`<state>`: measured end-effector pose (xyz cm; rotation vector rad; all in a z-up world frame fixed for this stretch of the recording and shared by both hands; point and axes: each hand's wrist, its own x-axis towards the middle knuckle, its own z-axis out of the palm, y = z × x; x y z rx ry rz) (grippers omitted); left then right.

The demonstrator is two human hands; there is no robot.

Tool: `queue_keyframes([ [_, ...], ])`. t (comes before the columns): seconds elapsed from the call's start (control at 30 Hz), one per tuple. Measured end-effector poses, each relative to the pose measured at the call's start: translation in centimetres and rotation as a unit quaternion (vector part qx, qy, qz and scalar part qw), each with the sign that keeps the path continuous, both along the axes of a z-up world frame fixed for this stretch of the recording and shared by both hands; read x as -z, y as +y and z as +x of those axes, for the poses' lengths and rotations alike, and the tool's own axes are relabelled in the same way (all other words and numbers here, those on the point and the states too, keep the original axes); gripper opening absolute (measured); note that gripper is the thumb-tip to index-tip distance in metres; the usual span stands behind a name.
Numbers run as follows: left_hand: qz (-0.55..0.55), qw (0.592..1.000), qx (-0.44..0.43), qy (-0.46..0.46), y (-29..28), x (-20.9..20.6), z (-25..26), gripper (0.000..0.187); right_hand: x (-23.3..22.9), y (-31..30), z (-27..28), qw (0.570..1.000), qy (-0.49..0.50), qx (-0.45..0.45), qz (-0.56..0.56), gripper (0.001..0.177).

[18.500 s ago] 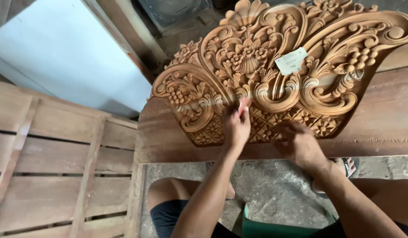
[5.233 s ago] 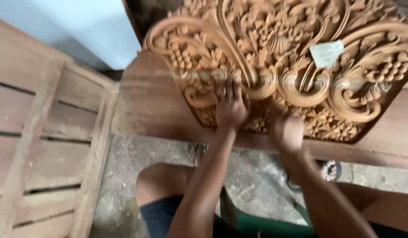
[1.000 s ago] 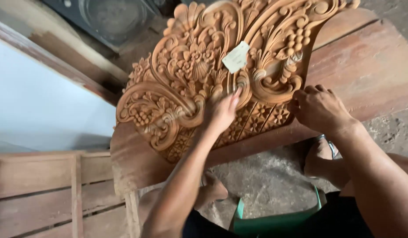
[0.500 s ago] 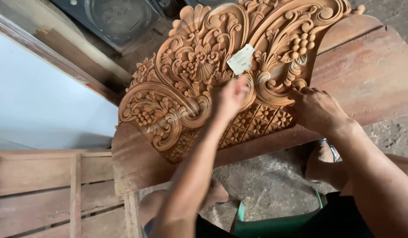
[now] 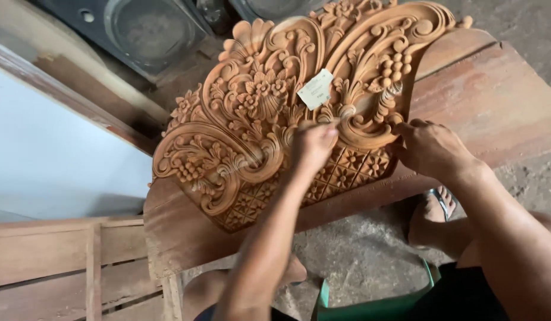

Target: The person sands the intricate details of a large wood carving with a small piece of sandpaper by hand.

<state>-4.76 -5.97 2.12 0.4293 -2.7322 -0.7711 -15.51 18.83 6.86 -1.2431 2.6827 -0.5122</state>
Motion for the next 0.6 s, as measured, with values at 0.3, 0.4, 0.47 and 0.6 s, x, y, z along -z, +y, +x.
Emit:
queue_keyframes([
  [0.3, -0.144, 0.969, 0.171, -0.109, -0.6, -0.3, 8.0, 0.028, -1.0, 0.9, 0.4, 0.998, -0.052, 0.015, 0.036, 0.045],
  [0.4, -0.200, 0.944, 0.117, -0.233, -1.0, -2.8, 3.7, 0.038, -1.0, 0.9, 0.4, 0.999, 0.006, 0.015, 0.035, 0.049],
  [0.47, -0.074, 0.989, 0.062, -0.110, 3.9, -1.3, 1.4, 0.023, -0.6, 0.2, 0.6, 0.997, -0.040, 0.019, 0.063, 0.048],
  [0.6, -0.183, 0.957, 0.144, 0.174, 5.9, 1.0, 3.4, 0.017, -0.9, 0.1, 0.9, 1.000, 0.011, 0.004, -0.013, 0.053],
])
